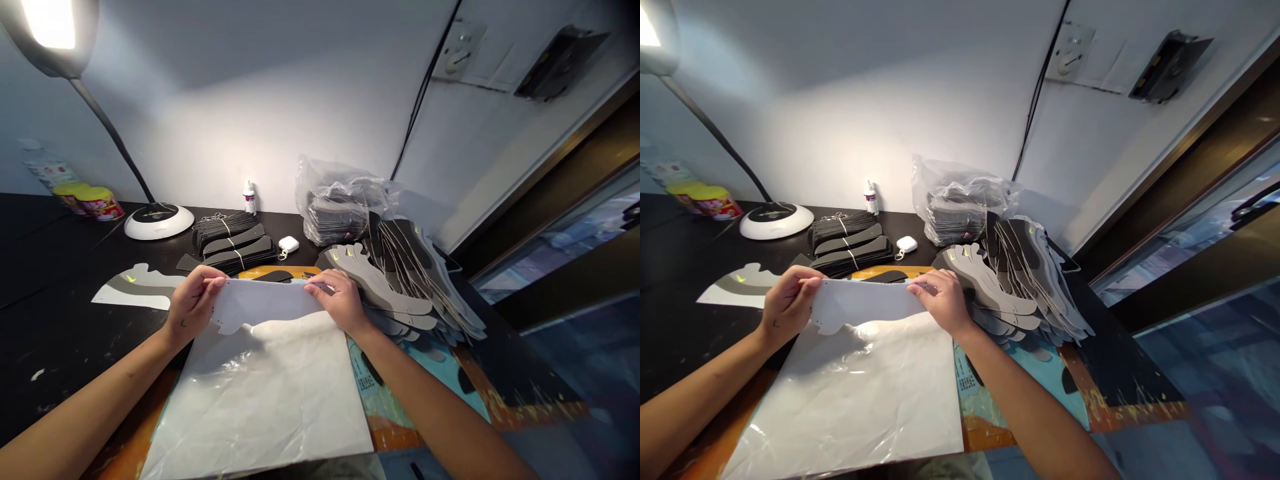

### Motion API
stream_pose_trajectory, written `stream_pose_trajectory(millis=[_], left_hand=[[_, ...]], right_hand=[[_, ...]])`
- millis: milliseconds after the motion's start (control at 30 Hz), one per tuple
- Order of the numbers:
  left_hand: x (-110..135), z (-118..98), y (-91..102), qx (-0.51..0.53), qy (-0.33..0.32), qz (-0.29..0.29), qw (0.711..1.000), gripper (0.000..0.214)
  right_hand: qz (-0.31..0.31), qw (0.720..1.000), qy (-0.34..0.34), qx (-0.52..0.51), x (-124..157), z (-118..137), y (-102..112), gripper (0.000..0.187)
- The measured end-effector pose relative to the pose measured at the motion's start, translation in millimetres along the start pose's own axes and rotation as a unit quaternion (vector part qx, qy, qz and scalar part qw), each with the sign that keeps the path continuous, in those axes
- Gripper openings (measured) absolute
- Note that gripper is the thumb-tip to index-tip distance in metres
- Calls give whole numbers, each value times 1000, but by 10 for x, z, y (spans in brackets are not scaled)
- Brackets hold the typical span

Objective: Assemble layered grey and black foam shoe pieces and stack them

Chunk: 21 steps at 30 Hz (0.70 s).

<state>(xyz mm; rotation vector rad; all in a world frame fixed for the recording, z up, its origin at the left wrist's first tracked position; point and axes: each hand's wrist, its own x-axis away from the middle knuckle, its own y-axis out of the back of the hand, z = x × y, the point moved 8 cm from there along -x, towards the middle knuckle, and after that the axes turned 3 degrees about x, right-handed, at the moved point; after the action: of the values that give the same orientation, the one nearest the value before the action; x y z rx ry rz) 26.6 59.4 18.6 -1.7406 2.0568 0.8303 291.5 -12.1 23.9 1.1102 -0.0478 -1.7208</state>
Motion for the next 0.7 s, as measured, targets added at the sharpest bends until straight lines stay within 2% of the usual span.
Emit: stream_pose_trajectory(millis=[100, 167, 267, 300, 333, 400, 500, 633, 700], left_hand=[[-38, -95, 3, -28, -52, 25, 998, 35], [-67, -228, -10, -72, -135, 49, 987, 30], [-44, -425, -50, -141, -287, 71, 945, 14], [-27, -457, -55, -157, -322, 69, 931, 6], [-10, -472, -55, -170, -348, 63, 920, 7], [19, -476, -14, -187, -373, 23, 909, 20], [56, -451, 48, -182, -375, -30, 908, 23], [75, -418, 20, -159, -361, -23, 919, 19], [82, -423, -2, -149, -357, -15, 922, 19]], right_hand=[[-15, 1000, 22, 13, 1, 70, 62, 9], [-30, 998, 43, 43, 9, 138, 124, 8], [-67, 989, 85, 104, 44, 231, 205, 7], [-77, 983, 106, 127, 63, 259, 214, 7], [-84, 976, 131, 153, 84, 284, 207, 10], [-74, 959, 177, 207, 124, 310, 140, 21], [-28, 941, 213, 260, 155, 287, 4, 34], [-2, 943, 205, 262, 138, 265, -47, 32], [33, 941, 219, 255, 143, 300, -111, 44]])
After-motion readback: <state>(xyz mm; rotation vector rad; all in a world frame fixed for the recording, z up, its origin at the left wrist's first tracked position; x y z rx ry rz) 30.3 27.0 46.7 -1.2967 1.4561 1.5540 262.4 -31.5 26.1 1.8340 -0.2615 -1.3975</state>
